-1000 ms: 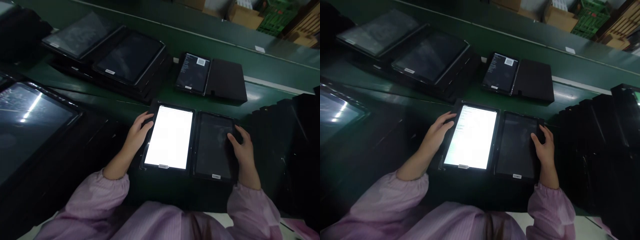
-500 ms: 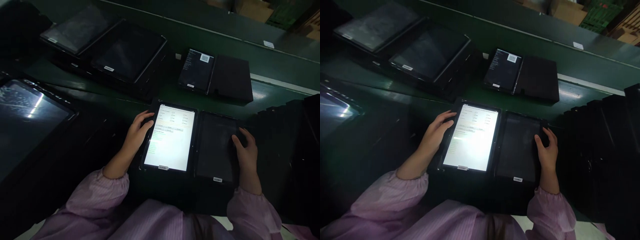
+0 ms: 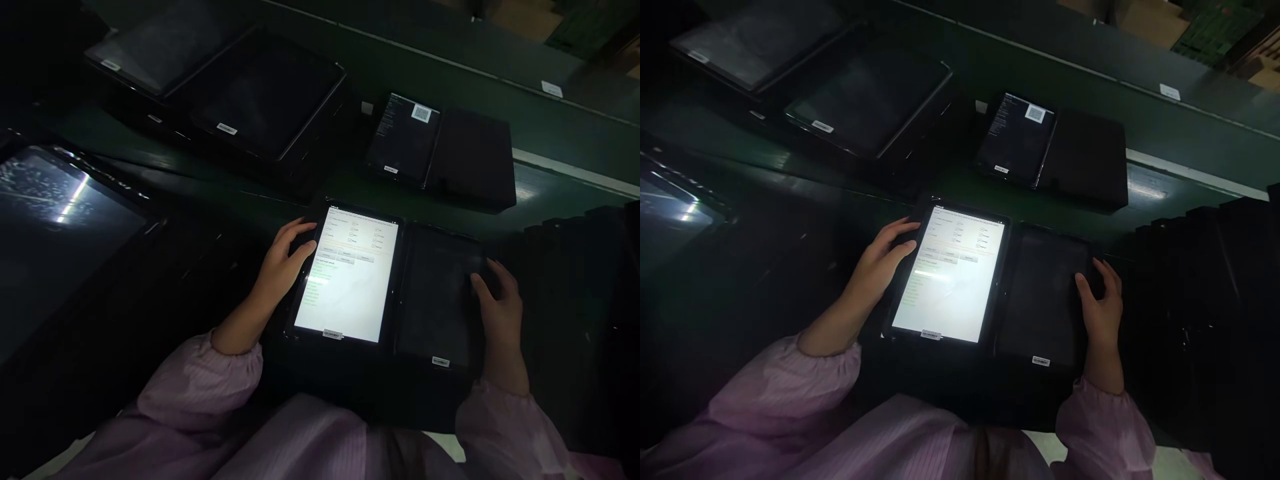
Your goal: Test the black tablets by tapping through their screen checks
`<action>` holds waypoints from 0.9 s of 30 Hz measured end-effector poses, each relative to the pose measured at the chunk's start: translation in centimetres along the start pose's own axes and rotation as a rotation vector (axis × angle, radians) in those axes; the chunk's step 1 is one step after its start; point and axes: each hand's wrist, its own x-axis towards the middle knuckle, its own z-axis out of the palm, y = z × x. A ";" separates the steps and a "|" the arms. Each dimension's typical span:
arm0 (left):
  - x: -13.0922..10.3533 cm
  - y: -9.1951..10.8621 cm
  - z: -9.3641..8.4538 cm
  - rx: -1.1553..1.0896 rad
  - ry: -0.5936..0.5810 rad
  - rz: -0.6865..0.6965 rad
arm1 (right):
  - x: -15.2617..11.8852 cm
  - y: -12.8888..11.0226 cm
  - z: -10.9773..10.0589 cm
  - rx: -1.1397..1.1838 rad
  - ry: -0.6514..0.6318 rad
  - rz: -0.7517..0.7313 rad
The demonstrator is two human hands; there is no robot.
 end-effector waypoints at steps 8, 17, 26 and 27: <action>0.1 -0.4 0.0 0.014 0.029 0.034 | 0.5 0.5 -0.2 0.021 -0.035 -0.015; 0.2 -0.2 0.1 0.024 0.023 0.015 | 0.3 0.1 0.0 0.033 -0.017 0.005; -0.2 -0.1 0.0 0.083 -0.020 0.037 | 0.0 -0.7 -0.3 0.030 -0.041 0.073; -0.2 0.0 0.0 0.094 -0.021 0.037 | 0.0 -0.8 -0.3 0.029 -0.041 0.078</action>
